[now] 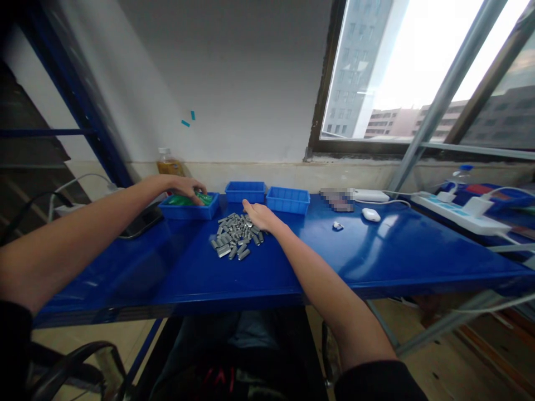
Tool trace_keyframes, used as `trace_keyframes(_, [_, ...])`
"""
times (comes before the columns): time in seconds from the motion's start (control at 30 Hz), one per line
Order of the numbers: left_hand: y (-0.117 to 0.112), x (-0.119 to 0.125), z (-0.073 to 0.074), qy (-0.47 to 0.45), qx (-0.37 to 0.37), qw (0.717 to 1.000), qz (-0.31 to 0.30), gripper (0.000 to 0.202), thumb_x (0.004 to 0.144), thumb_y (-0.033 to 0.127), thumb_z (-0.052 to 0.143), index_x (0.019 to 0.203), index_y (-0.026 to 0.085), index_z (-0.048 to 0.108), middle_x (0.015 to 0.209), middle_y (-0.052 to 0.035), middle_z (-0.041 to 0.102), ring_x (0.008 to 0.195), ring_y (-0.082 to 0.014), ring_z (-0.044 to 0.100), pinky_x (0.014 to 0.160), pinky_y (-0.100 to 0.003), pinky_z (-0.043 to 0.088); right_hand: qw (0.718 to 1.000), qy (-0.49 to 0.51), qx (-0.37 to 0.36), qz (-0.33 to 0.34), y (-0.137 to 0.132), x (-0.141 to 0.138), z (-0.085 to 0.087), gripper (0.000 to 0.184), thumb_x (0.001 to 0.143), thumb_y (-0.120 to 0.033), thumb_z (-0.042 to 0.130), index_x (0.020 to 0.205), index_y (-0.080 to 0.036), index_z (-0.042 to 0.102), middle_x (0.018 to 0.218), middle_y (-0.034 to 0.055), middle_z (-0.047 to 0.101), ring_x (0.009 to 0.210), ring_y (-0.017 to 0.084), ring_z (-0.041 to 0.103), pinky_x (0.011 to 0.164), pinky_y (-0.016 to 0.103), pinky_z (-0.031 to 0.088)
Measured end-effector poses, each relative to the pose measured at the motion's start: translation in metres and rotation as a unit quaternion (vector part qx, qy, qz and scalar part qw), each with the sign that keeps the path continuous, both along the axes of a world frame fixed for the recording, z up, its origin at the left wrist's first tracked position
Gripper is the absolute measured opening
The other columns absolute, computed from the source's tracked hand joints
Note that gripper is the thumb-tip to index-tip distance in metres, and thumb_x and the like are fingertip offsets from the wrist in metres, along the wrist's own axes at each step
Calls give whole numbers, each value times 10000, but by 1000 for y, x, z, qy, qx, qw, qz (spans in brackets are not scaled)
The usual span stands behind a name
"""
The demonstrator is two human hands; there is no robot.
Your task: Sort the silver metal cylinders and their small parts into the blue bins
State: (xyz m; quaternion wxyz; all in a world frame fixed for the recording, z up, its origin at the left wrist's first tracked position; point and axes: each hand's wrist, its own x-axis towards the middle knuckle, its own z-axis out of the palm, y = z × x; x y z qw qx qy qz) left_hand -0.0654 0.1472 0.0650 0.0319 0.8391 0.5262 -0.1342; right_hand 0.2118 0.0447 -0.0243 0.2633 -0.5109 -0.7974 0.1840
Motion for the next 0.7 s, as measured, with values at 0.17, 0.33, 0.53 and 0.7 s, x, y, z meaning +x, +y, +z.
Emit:
trace_keyframes(0.17, [-5, 2, -1, -33, -50, 997, 52, 732, 650, 535, 662, 1284, 192, 538, 1182, -90, 634, 964, -240, 571, 800, -326, 470, 1000, 5, 3, 2, 0, 0, 0, 807, 923, -623, 72, 1068, -113, 680, 1179, 117, 637, 1132, 213, 562, 974, 263, 361])
trace_keyframes(0.33, [-9, 7, 3, -45, -84, 994, 56, 539, 693, 349, 664, 1199, 175, 602, 1028, -48, 698, 814, -184, 600, 711, -296, 484, 1000, 8, 2, 0, -1, 0, 0, 790, 933, -602, 77, 1064, -104, 676, 1171, 124, 639, 1123, 219, 567, 972, 274, 365])
trace_keyframes(0.53, [-17, 4, 7, -79, -122, 987, 66, 598, 734, 352, 644, 1296, 189, 519, 1075, -60, 689, 817, -168, 613, 697, -265, 489, 1000, -5, 1, -2, -1, -1, 1, 715, 963, -536, 98, 1052, -132, 682, 1175, 96, 642, 1127, 199, 567, 986, 263, 357])
trace_keyframes(0.7, [-11, 8, 2, -14, -57, 998, 31, 594, 698, 296, 666, 1259, 137, 549, 1100, -75, 679, 846, -172, 594, 745, -281, 482, 1000, -10, -2, -9, -4, -2, 4, 663, 977, -485, 125, 1050, -136, 684, 1181, 94, 639, 1136, 201, 562, 991, 273, 360])
